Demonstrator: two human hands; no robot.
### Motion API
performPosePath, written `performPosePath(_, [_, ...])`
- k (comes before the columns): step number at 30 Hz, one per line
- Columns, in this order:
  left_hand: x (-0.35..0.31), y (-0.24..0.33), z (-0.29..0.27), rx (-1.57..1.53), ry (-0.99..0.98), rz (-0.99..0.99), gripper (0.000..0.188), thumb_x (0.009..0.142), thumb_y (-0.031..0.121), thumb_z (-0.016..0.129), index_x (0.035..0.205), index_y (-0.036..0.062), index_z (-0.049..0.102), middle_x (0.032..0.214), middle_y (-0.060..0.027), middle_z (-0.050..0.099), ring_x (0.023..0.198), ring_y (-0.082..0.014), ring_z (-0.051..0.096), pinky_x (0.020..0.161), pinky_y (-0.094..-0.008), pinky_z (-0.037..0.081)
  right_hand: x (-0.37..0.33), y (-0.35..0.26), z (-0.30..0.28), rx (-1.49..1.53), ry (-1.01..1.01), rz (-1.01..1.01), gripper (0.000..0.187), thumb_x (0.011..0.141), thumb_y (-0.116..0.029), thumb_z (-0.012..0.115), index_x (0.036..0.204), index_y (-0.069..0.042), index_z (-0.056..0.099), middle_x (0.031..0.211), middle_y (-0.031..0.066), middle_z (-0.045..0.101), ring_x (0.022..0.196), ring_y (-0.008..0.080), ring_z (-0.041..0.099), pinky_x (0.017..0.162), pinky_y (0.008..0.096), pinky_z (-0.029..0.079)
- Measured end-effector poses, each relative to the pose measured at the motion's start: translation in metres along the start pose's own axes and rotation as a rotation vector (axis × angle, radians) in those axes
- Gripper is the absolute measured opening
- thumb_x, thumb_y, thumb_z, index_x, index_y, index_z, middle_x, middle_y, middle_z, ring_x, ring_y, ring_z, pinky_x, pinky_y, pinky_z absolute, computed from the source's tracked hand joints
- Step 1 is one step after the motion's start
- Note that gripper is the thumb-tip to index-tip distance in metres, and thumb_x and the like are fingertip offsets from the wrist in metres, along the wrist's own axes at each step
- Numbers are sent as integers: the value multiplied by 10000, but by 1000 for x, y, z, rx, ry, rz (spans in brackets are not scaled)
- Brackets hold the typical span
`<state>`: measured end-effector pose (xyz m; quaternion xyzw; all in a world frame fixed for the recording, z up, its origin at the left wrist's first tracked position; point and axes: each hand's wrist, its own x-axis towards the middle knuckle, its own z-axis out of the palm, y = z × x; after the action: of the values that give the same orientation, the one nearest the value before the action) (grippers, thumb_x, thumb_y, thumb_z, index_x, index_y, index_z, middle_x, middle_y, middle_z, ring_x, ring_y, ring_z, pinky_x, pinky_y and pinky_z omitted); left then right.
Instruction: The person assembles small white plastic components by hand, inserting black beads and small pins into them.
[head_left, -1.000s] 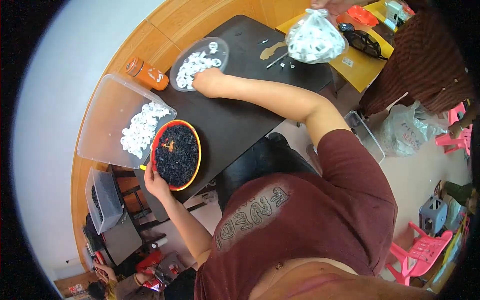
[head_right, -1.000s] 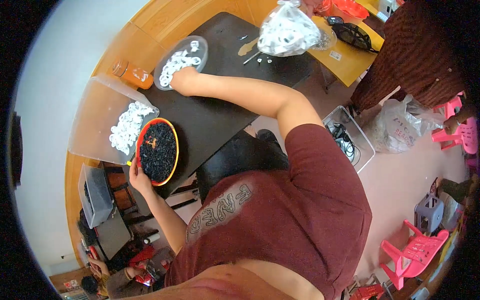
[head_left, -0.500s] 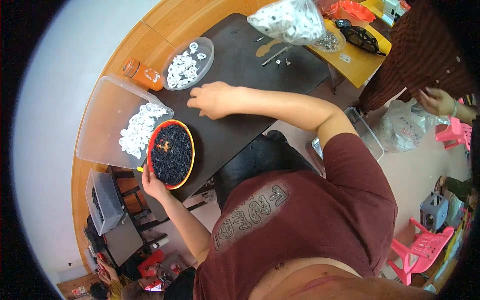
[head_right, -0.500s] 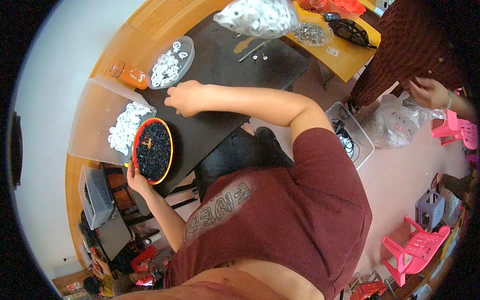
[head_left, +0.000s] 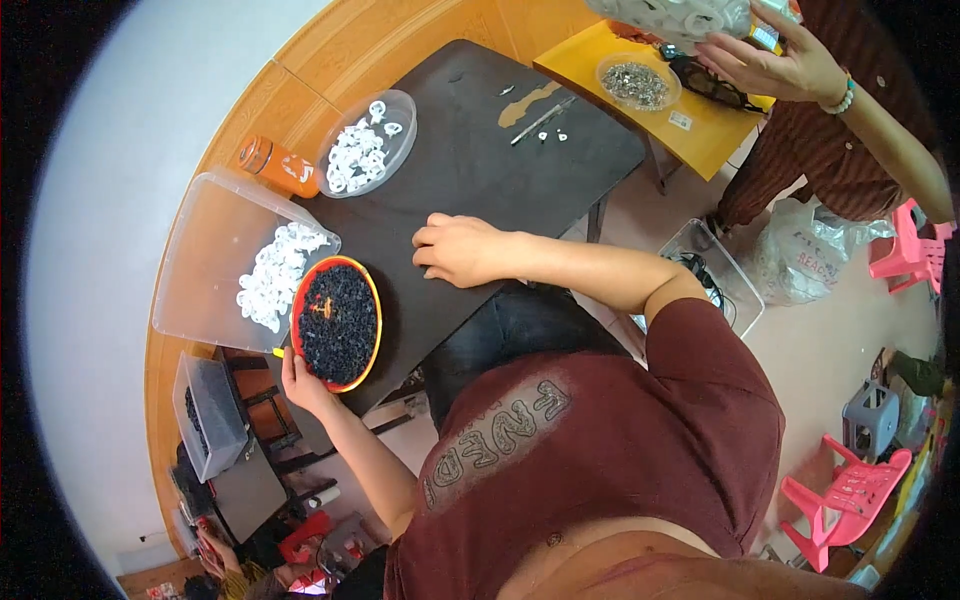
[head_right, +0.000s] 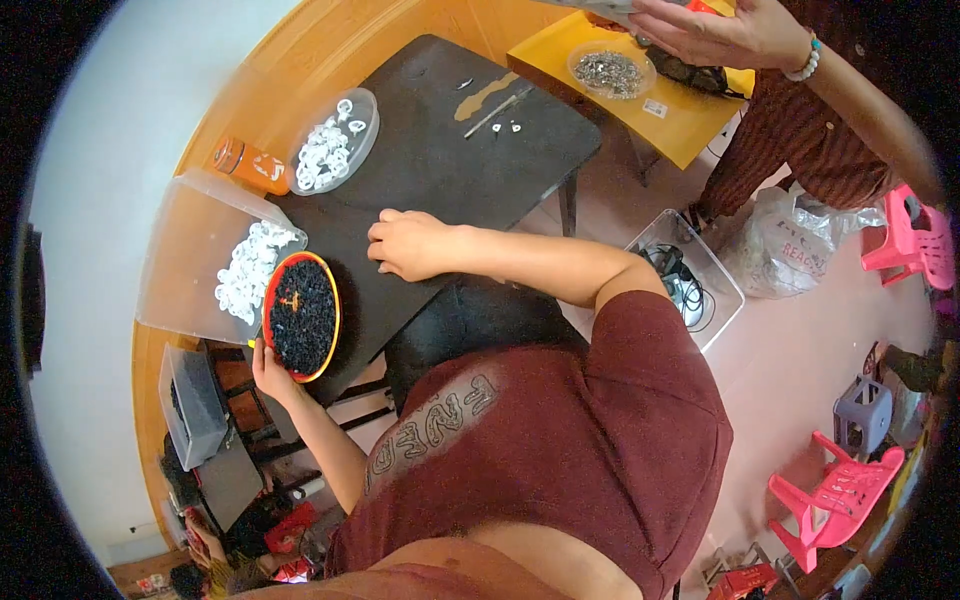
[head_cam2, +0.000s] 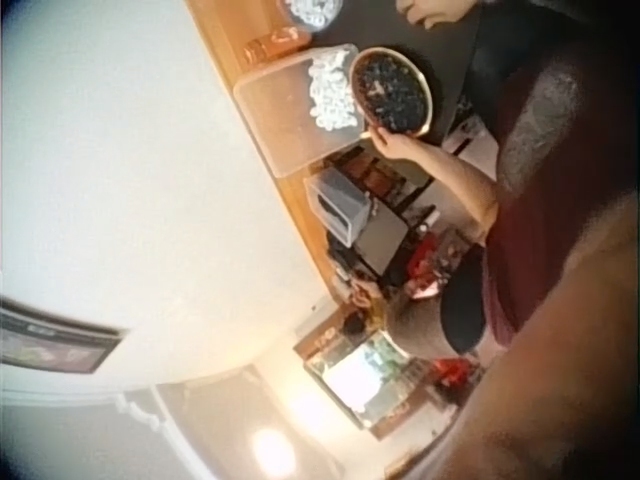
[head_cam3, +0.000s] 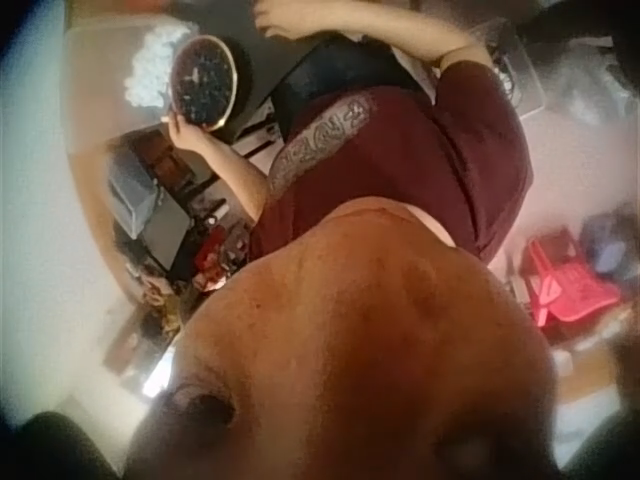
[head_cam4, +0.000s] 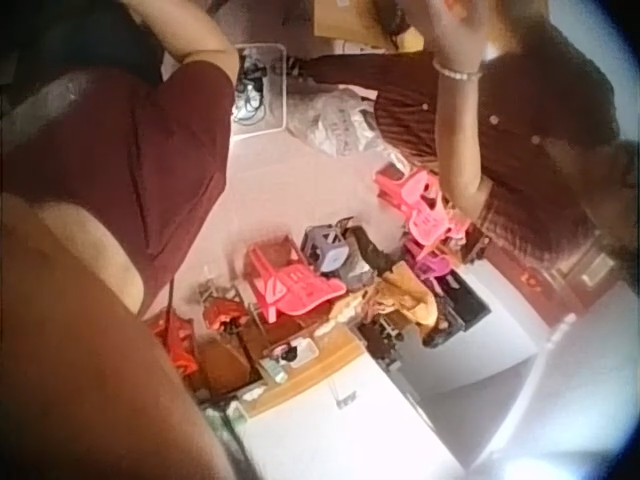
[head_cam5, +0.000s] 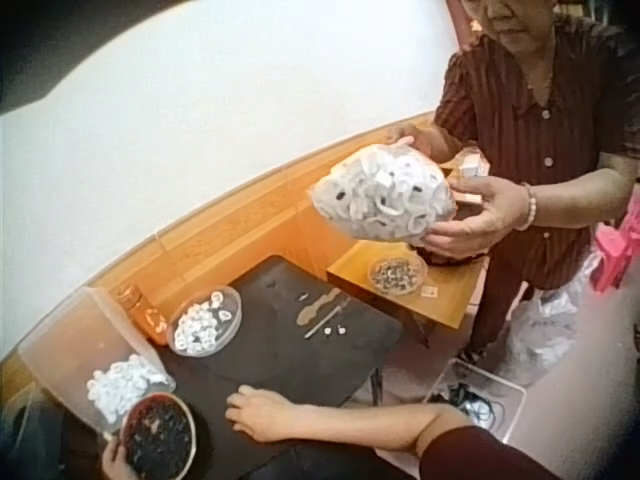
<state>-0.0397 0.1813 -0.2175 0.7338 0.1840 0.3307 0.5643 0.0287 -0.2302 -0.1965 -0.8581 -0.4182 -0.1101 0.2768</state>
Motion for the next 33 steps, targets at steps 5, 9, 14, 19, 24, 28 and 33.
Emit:
performPosePath(5, [-3,7,8,-19,1,-10,305,955,21,556,1240,-71,616,1179,-138,663,1002,-178,634,904,-311,501,-7,5,2,10,73,-21,235,845,-286,690,1015,-125,707,1093,47,621,1056,273,542,891,385,493])
performPosePath(9, [6,-11,-10,-97,-8,-13,296,963,41,564,1231,-72,620,1175,-135,663,987,-179,637,893,-307,506,-4,-2,4,34,75,-25,240,844,-283,691,1016,-118,715,1116,52,633,1060,271,544,893,385,492])
performPosePath(14, [5,-7,-7,-48,-1,10,305,961,73,587,1227,-72,622,1154,-127,672,983,-175,638,894,-304,502,-5,3,5,5,68,-69,259,850,-298,684,1038,-122,714,1109,56,637,1044,276,549,869,390,503])
performPosePath(19, [2,-3,-3,-80,14,-3,299,965,70,579,1222,-76,623,1155,-133,673,995,-175,633,898,-307,499,-10,4,-28,80,-116,-2,297,866,-286,664,1106,-111,688,1186,86,635,1143,303,564,939,424,495])
performPosePath(24, [2,-2,-4,-84,9,5,303,969,56,572,1233,-89,609,1175,-150,664,1018,-181,632,915,-304,495,-26,43,-78,-97,-6,271,232,861,-189,646,1065,-84,680,1119,108,645,1089,315,594,939,414,492])
performPosePath(28, [-1,-1,2,-63,22,25,295,965,50,578,1227,-82,616,1171,-143,667,1009,-171,633,903,-293,498,-53,118,-105,-317,103,451,283,830,-165,675,1104,-97,679,1118,128,657,1082,336,616,905,438,523])
performPosePath(33, [-2,-2,-2,-96,33,1,295,961,46,583,1227,-78,616,1170,-139,665,994,-161,634,893,-288,504,-71,136,-134,-305,204,524,216,869,-130,612,1050,-35,681,1087,162,663,1053,351,613,906,423,495])
